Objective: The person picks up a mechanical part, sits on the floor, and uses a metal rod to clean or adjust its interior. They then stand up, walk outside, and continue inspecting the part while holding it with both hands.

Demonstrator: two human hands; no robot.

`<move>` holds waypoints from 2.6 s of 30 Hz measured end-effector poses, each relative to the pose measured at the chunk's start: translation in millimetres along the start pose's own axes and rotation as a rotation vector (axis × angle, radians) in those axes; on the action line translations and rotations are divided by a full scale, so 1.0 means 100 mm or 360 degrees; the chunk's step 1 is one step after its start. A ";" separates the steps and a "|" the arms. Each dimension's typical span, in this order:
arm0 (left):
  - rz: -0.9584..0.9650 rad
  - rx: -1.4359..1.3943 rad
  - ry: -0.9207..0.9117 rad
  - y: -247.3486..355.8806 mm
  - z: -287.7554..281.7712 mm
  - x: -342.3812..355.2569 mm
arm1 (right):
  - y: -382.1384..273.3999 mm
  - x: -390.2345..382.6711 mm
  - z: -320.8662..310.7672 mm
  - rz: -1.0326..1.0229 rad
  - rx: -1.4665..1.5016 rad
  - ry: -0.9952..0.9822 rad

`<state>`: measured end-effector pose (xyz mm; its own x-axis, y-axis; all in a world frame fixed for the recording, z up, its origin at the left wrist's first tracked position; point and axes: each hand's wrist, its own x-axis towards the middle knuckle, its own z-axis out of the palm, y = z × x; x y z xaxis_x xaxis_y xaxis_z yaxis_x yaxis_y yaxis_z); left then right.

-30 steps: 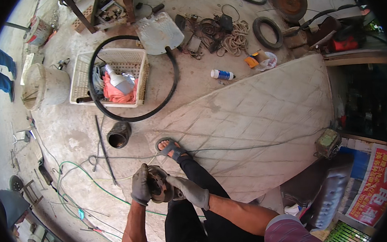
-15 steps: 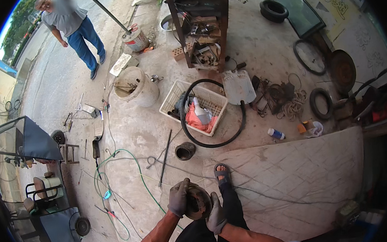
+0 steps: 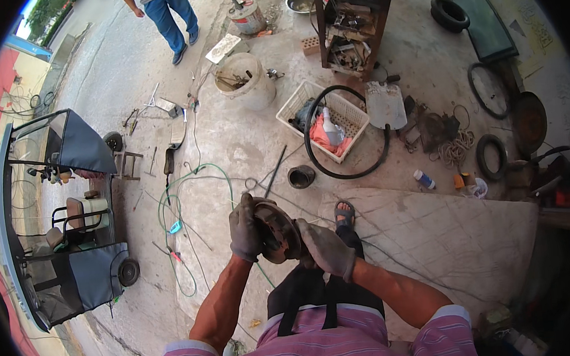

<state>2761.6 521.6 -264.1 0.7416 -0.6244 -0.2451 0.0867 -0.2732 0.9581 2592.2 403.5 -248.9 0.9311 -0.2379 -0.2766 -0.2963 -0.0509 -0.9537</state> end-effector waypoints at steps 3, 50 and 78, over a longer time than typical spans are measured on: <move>0.0145 0.0099 -0.0091 -0.13 -0.23 -0.03 | -0.40 -0.08 0.03 0.0362 0.0200 -0.0269; 0.0184 -0.0360 -0.0065 0.34 -1.22 -0.43 | -0.72 0.15 0.80 -0.0629 -0.0825 0.0036; -0.0423 -0.1466 -0.0219 0.13 -0.92 -0.32 | -0.81 0.03 0.97 0.0223 0.1235 0.0124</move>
<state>2800.3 605.5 -229.9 0.5431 -0.7214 -0.4296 0.7711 0.2261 0.5953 2639.7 500.4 -184.3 0.8698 -0.2609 -0.4187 -0.1501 0.6686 -0.7283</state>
